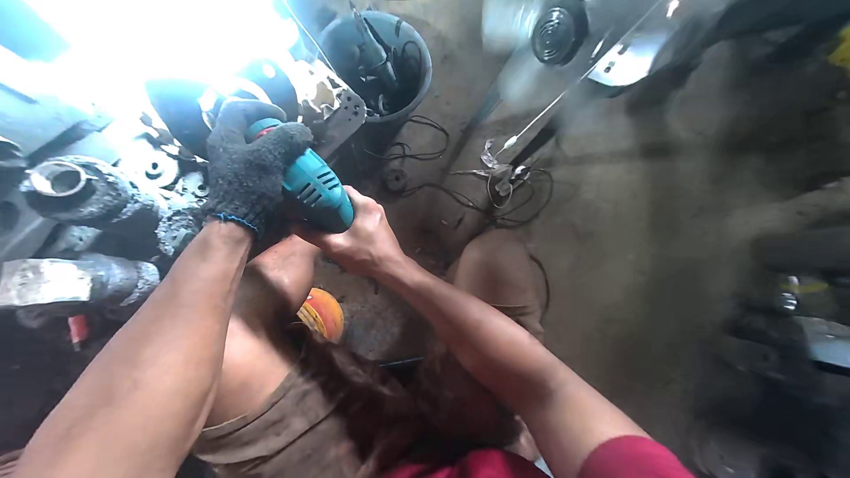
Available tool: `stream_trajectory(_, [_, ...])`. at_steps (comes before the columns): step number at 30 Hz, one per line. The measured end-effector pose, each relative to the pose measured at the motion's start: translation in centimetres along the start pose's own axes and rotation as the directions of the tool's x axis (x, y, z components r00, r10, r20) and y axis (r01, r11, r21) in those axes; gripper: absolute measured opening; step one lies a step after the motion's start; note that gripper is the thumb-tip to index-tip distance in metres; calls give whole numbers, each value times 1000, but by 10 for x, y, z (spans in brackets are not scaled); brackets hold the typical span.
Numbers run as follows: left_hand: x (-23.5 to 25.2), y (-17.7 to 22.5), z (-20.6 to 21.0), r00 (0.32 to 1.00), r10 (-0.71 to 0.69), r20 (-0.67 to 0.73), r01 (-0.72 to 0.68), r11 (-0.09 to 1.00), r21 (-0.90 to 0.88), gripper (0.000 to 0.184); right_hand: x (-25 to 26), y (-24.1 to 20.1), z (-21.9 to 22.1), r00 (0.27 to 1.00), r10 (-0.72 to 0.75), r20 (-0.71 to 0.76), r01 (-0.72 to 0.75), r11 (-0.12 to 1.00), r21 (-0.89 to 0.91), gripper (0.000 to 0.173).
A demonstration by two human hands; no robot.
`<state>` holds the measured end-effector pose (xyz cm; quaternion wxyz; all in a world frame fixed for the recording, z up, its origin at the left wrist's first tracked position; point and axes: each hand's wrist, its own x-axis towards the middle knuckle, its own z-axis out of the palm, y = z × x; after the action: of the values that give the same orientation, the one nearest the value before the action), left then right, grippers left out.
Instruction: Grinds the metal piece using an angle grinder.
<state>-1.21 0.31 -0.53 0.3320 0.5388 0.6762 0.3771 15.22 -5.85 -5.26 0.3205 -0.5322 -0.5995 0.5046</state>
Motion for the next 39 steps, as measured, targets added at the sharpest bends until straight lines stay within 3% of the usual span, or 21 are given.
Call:
stream_trajectory(12, [-3, -5, -4, 1000, -4, -11, 4, 1000, 23, 48, -2, -3, 1, 1000, 17, 24, -17, 1000, 2, 55])
stream_trajectory(20, [3, -6, 3, 999, 37, 4, -37, 996, -85, 45, -2, -2, -1, 1000, 18, -15, -18, 1000, -23, 55])
stream_trajectory(39, [-3, -3, -1, 1000, 16, -15, -16, 1000, -5, 47, -2, -1, -1, 1000, 6, 22, -6, 1000, -13, 55])
